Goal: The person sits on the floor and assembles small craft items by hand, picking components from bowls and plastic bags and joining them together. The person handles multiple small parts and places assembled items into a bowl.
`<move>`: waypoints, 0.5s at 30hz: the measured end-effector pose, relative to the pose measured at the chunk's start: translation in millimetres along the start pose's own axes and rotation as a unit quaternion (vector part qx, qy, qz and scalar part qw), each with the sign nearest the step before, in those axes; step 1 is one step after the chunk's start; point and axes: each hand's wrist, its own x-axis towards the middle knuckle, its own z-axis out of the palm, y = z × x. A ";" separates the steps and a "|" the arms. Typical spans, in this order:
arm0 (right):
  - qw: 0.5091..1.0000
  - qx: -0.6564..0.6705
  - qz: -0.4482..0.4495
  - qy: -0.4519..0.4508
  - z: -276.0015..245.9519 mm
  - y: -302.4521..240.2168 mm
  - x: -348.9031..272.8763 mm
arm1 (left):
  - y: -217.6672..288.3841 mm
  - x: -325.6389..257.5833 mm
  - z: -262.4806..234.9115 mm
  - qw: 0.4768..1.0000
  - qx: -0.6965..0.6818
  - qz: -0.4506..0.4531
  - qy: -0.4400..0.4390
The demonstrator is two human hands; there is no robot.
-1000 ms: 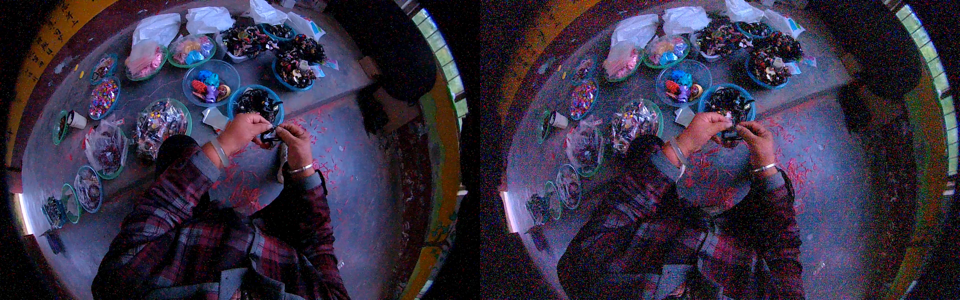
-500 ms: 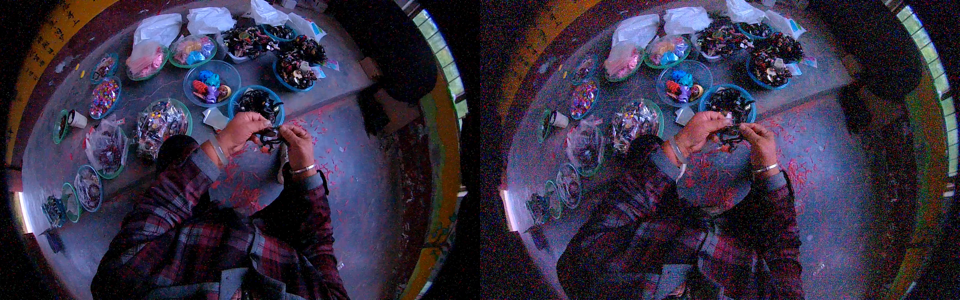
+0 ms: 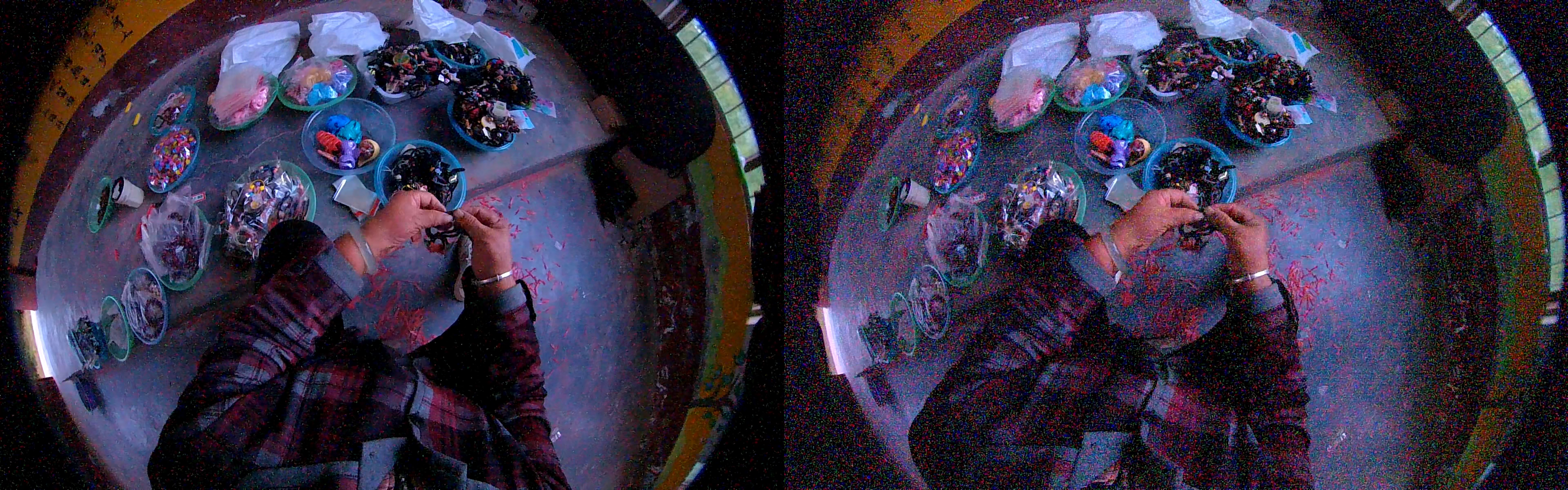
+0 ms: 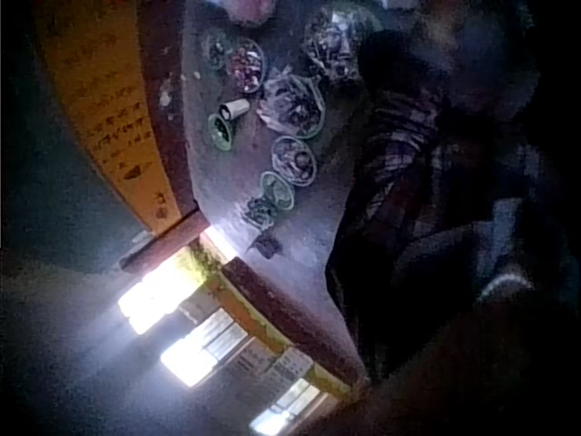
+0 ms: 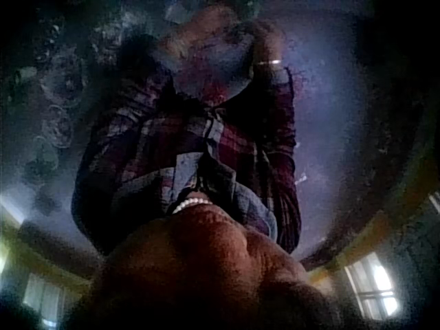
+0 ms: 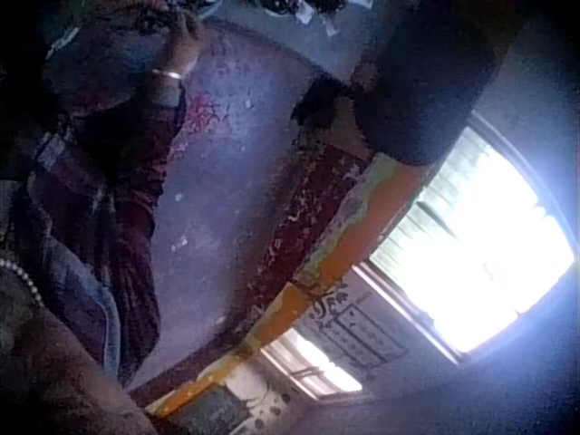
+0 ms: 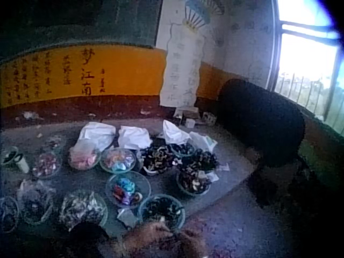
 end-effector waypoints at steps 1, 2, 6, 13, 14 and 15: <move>1.000 0.007 0.001 -0.002 0.4 1.0 0.2 | -3.1 0.2 -1.9 1.000 0.013 -0.007 0.001; 1.000 0.015 0.002 -0.002 -0.4 2.6 0.6 | 5.5 -2.2 -0.8 1.000 0.027 -0.014 -0.001; 0.999 0.035 0.015 -0.011 -6.1 7.8 2.5 | 18.8 -5.5 2.3 0.999 0.023 -0.044 -0.004; 0.999 0.051 0.012 -0.012 -4.8 6.8 3.2 | 24.8 -9.3 1.6 0.995 -0.070 -0.076 -0.011; 0.998 0.062 0.019 -0.005 -3.4 3.7 2.0 | 28.9 -10.6 1.0 0.994 -0.079 -0.080 -0.014; 0.998 0.058 0.019 0.002 -3.0 0.9 1.3 | 31.1 -11.0 0.4 0.993 -0.088 -0.083 -0.016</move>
